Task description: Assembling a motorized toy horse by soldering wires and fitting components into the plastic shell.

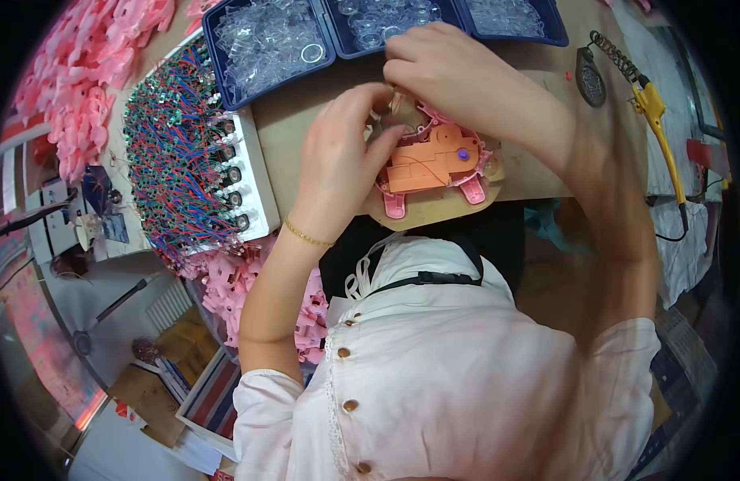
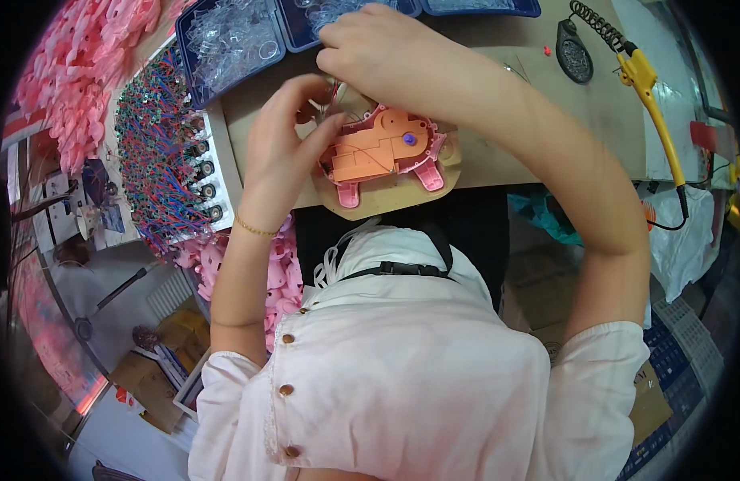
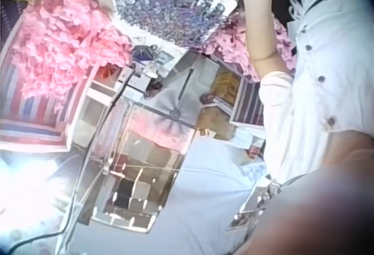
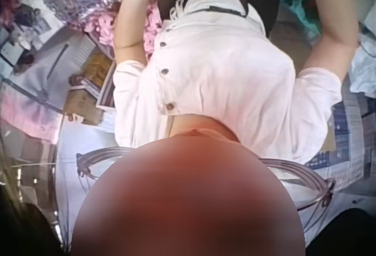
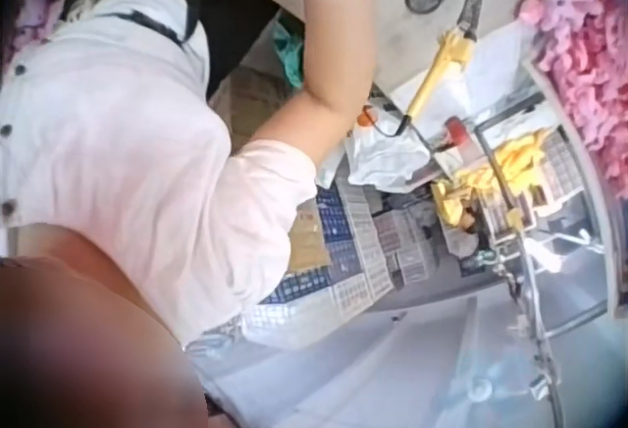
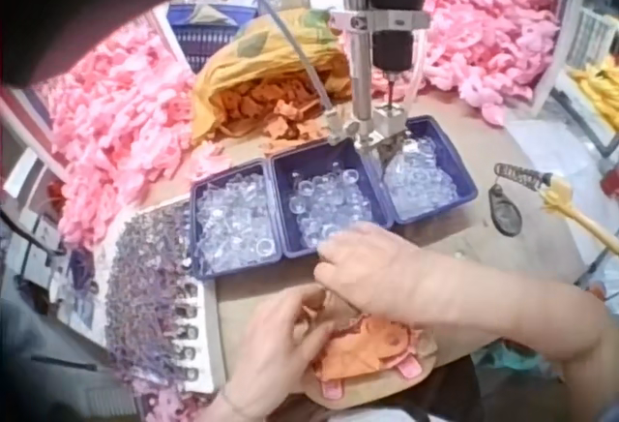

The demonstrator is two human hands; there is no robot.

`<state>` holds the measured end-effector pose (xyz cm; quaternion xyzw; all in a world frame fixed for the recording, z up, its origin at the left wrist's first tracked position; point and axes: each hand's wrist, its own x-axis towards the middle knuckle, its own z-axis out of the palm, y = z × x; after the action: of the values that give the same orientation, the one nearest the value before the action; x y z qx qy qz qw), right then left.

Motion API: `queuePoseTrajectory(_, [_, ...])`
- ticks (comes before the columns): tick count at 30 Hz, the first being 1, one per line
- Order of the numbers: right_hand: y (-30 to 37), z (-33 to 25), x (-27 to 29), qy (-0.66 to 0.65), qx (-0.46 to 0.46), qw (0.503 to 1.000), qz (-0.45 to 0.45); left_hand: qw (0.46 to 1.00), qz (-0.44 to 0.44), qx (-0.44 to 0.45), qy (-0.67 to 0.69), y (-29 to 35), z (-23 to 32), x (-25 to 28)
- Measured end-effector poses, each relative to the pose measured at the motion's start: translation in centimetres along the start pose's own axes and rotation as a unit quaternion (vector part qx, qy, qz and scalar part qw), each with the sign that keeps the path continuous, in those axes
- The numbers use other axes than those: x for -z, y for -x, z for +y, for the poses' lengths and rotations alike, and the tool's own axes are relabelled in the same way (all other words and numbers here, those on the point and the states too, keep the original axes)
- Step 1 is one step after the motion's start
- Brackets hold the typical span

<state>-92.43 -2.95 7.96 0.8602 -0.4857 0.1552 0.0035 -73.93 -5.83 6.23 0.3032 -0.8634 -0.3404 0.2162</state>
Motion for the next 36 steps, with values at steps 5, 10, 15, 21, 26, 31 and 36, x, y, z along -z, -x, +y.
queuePoseTrajectory(5, [3.1, -2.1, 2.0, -0.169, -0.113, 0.979, -0.005, 0.983, 0.095, 0.139, 0.073, 2.4, 1.1, 0.4])
queuePoseTrajectory(10, [1.0, -2.3, 4.0, -0.497, -0.271, 0.823, -0.056, 0.997, -0.045, 0.063, 0.000, 1.3, 0.4, -0.3])
queuePoseTrajectory(15, [0.9, -3.1, 3.9, -0.455, -0.305, 0.837, -0.009, 0.993, -0.069, 0.063, 0.067, 1.1, -0.9, -1.1])
queuePoseTrajectory(21, [5.1, -8.1, 7.7, -0.183, -0.110, 0.975, -0.064, 0.985, -0.056, 0.061, 0.149, 1.3, -1.8, -0.4])
queuePoseTrajectory(26, [4.1, -2.7, 6.9, -0.159, -0.136, 0.978, 0.016, 0.989, -0.007, -0.101, -0.108, 1.5, -0.8, 0.5])
queuePoseTrajectory(31, [-0.2, 0.6, -1.0, -0.191, -0.028, 0.978, -0.076, 0.993, -0.011, -0.087, -0.080, 1.6, -0.1, 0.2])
queuePoseTrajectory(36, [0.1, 1.6, -2.4, 0.039, 0.054, 0.995, 0.078, 0.993, 0.031, -0.071, -0.088, 2.3, 0.3, -0.1])
